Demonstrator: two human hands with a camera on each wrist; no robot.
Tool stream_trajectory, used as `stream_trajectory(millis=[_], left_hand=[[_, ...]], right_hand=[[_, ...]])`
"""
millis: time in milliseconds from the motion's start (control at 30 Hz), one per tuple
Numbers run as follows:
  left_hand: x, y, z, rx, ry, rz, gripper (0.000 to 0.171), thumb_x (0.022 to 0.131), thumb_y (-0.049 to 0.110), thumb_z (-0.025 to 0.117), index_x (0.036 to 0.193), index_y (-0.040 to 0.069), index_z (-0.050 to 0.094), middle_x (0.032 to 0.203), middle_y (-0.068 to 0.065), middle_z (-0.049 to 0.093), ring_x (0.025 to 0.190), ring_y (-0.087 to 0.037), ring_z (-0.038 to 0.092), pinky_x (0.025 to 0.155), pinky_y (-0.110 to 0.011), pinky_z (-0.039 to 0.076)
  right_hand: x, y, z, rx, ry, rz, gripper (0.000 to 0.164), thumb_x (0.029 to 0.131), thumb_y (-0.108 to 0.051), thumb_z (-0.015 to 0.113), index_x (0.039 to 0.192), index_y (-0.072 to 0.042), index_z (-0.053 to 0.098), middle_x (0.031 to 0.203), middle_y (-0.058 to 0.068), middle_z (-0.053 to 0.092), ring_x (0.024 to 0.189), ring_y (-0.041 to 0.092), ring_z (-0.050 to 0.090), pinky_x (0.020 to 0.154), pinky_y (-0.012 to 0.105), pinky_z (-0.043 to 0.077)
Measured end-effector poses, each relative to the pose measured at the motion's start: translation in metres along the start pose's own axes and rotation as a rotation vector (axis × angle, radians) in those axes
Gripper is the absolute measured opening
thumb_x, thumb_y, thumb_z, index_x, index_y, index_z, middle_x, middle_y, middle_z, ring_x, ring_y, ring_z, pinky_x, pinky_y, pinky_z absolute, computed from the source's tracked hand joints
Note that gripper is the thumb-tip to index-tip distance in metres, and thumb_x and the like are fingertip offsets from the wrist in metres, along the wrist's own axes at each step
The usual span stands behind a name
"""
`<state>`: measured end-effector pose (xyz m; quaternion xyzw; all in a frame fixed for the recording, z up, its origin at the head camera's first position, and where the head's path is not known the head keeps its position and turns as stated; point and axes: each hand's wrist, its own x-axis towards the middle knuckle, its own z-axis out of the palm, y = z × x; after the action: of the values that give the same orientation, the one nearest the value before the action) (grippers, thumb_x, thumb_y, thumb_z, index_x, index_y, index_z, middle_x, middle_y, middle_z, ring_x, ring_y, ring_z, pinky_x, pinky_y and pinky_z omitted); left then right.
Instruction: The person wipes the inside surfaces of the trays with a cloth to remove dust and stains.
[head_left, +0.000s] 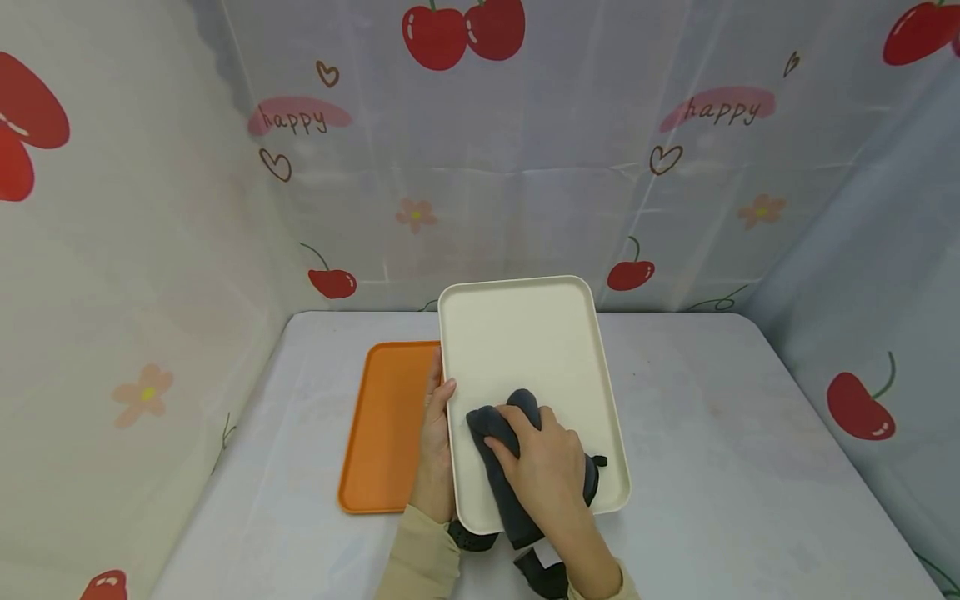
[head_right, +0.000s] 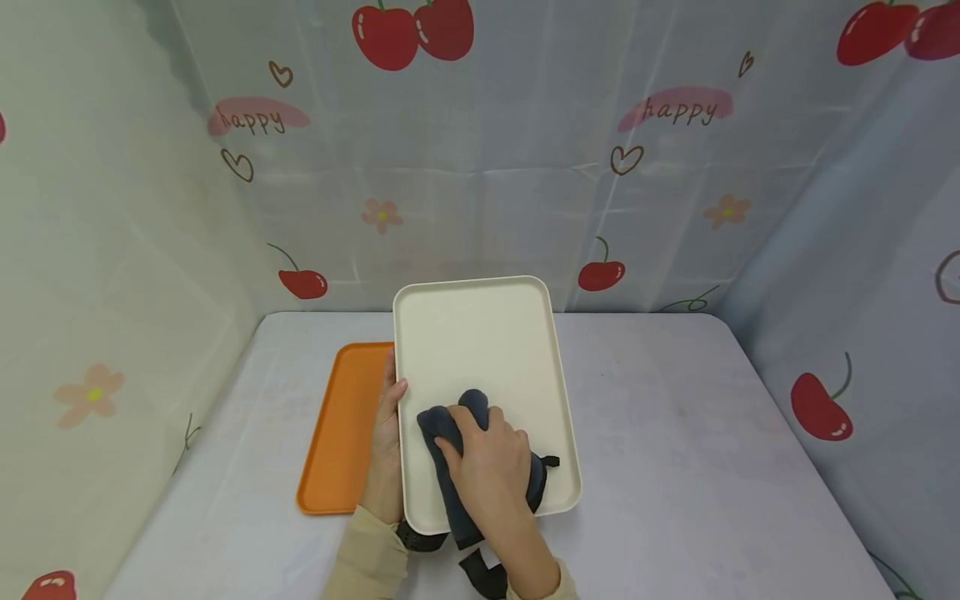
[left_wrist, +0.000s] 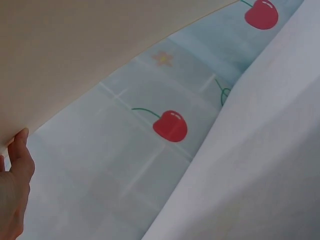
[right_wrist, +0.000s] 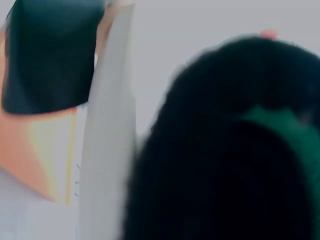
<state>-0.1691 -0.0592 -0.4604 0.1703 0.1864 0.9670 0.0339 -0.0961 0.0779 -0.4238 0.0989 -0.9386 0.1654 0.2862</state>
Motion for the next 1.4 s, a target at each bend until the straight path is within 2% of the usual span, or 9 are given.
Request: stream_trajectory(millis=[367,700,800,933,1133,1300,1400], left_hand=[[0.001,0.002,0.002,-0.03,0.008,0.015,0.06,0.101,-0.007,0.021,0.132,0.023,0.062,0.131,0.004,0.062,0.116,-0.014,0.062,0.099,-0.026,0.051],[0.001,0.003,0.001,-0.09,-0.043,0.011,0.063,0.101,-0.007,0.016,0.132,0.022,0.062,0.129,0.0,0.064,0.115,-0.016,0.064,0.097,-0.028,0.052],[0.001,0.004,0.002,-0.075,-0.022,0.007,0.064,0.101,-0.007,0.015,0.13,0.023,0.064,0.127,0.002,0.065,0.113,-0.015,0.064,0.096,-0.027,0.053],[0.0,0.003,0.002,-0.052,0.031,0.006,0.06,0.101,-0.007,0.021,0.127,0.024,0.066,0.125,0.002,0.066,0.11,-0.015,0.066,0.093,-0.027,0.054],[0.001,0.001,0.002,-0.056,0.002,0.009,0.059,0.101,-0.007,0.022,0.128,0.022,0.065,0.125,0.0,0.066,0.11,-0.016,0.066,0.093,-0.027,0.054],[0.0,0.002,0.002,-0.042,0.037,0.012,0.06,0.1,-0.008,0.022,0.128,0.022,0.065,0.125,0.001,0.066,0.11,-0.016,0.066,0.093,-0.027,0.054],[0.0,0.002,0.002,-0.051,0.025,0.012,0.06,0.1,-0.008,0.021,0.128,0.021,0.065,0.125,0.0,0.066,0.111,-0.016,0.066,0.094,-0.028,0.054]], right_hand=[[-0.001,0.035,-0.009,0.02,-0.027,0.151,0.043,0.073,-0.036,0.085,0.11,-0.019,0.072,0.077,0.012,0.061,0.051,0.022,0.049,0.043,0.029,0.034],[-0.002,0.063,-0.019,0.004,-0.055,0.239,0.042,0.077,-0.034,0.082,0.112,-0.014,0.071,0.082,0.019,0.064,0.05,0.027,0.052,0.04,0.031,0.035],[-0.003,0.071,-0.023,-0.005,-0.082,0.28,0.042,0.079,-0.033,0.081,0.114,-0.014,0.071,0.083,0.02,0.064,0.051,0.028,0.053,0.04,0.033,0.036],[-0.004,0.081,-0.025,-0.005,-0.109,0.342,0.042,0.081,-0.034,0.079,0.116,-0.014,0.069,0.086,0.022,0.063,0.055,0.032,0.056,0.042,0.036,0.038],[-0.007,0.086,-0.023,0.022,-0.125,0.391,0.042,0.083,-0.034,0.077,0.118,-0.013,0.068,0.09,0.023,0.064,0.066,0.035,0.06,0.046,0.041,0.043],[-0.008,0.085,-0.02,0.06,-0.122,0.409,0.042,0.085,-0.033,0.075,0.119,-0.009,0.067,0.09,0.024,0.065,0.072,0.037,0.061,0.051,0.047,0.048],[-0.009,0.083,-0.019,0.082,-0.115,0.418,0.043,0.086,-0.033,0.074,0.119,-0.006,0.067,0.091,0.025,0.065,0.075,0.039,0.062,0.054,0.05,0.05]])
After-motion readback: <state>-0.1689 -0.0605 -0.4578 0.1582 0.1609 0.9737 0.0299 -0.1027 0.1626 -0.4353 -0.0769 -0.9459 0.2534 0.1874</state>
